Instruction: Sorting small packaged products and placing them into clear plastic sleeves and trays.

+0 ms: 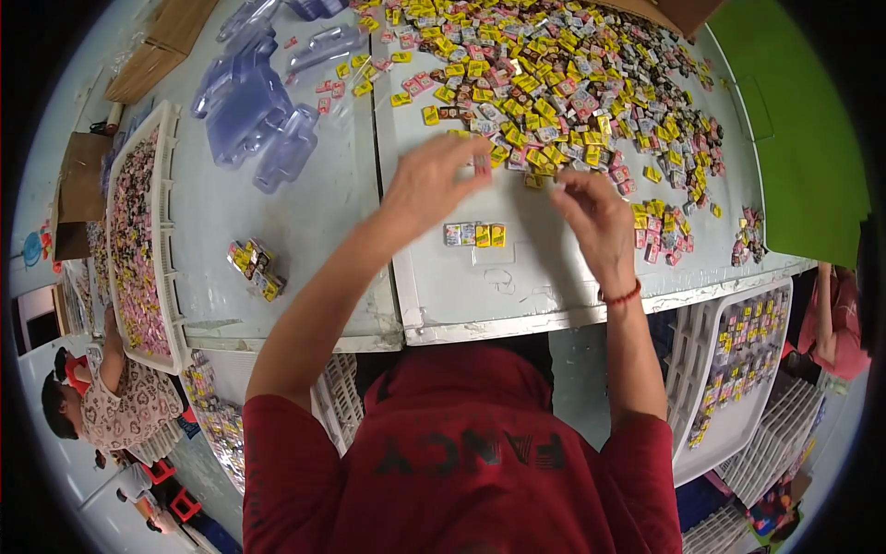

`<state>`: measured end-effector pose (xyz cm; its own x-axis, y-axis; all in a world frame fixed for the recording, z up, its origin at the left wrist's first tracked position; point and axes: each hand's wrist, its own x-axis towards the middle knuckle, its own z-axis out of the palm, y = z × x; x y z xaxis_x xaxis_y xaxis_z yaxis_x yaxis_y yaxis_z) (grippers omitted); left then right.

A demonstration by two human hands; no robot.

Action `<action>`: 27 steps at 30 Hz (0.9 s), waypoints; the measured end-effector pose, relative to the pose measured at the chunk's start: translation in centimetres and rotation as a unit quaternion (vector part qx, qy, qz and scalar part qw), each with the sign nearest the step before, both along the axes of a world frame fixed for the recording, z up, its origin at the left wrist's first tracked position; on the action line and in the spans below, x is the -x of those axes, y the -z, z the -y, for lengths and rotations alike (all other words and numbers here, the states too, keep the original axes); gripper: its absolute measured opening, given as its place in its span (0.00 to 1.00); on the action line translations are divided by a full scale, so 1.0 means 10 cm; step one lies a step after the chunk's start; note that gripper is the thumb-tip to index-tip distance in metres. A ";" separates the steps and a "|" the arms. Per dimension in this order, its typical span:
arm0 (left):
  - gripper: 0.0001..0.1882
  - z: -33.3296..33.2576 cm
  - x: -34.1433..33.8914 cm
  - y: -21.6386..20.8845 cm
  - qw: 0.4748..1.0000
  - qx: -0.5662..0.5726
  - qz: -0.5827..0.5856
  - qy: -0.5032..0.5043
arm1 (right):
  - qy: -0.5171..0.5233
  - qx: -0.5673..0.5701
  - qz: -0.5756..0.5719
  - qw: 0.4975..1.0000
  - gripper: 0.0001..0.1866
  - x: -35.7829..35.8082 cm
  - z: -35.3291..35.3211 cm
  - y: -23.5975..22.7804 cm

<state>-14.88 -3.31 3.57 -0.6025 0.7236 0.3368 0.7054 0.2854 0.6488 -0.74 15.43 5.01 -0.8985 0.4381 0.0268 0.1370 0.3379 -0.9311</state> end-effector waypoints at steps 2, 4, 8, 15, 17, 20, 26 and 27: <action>0.11 0.05 -0.33 0.04 0.997 -0.028 -0.023 0.064 | 0.009 0.025 0.029 0.999 0.13 -0.24 0.06 0.15; 0.11 0.04 -0.58 0.17 0.996 -0.041 -0.047 0.066 | 0.027 0.015 0.013 0.999 0.14 -0.34 0.24 0.21; 0.12 0.00 -0.67 0.39 0.993 -0.036 -0.094 0.065 | 0.061 -0.174 -0.039 0.982 0.10 -0.31 0.50 0.39; 0.13 -0.02 -0.75 0.53 0.992 -0.080 -0.091 0.046 | 0.075 -0.293 -0.079 0.950 0.07 -0.27 0.56 0.45; 0.13 -0.02 -0.77 0.53 0.995 -0.076 -0.064 0.031 | 0.086 -0.294 -0.092 0.948 0.06 -0.26 0.56 0.47; 0.12 -0.03 -0.80 0.47 0.997 -0.065 -0.024 0.021 | 0.101 -0.295 -0.121 0.942 0.05 -0.24 0.58 0.52; 0.11 0.01 -0.77 0.41 0.996 -0.061 -0.060 0.025 | 0.108 -0.357 -0.116 0.921 0.07 -0.25 0.64 0.49; 0.10 0.00 -0.78 0.40 0.995 -0.058 -0.071 0.029 | 0.098 -0.368 -0.112 0.918 0.08 -0.26 0.64 0.48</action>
<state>-7.10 -3.32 -0.42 -0.5022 0.7061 0.4992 0.8049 0.1707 0.5683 1.91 9.08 0.22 -0.7401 0.3802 0.5547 0.0961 0.8762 -0.4723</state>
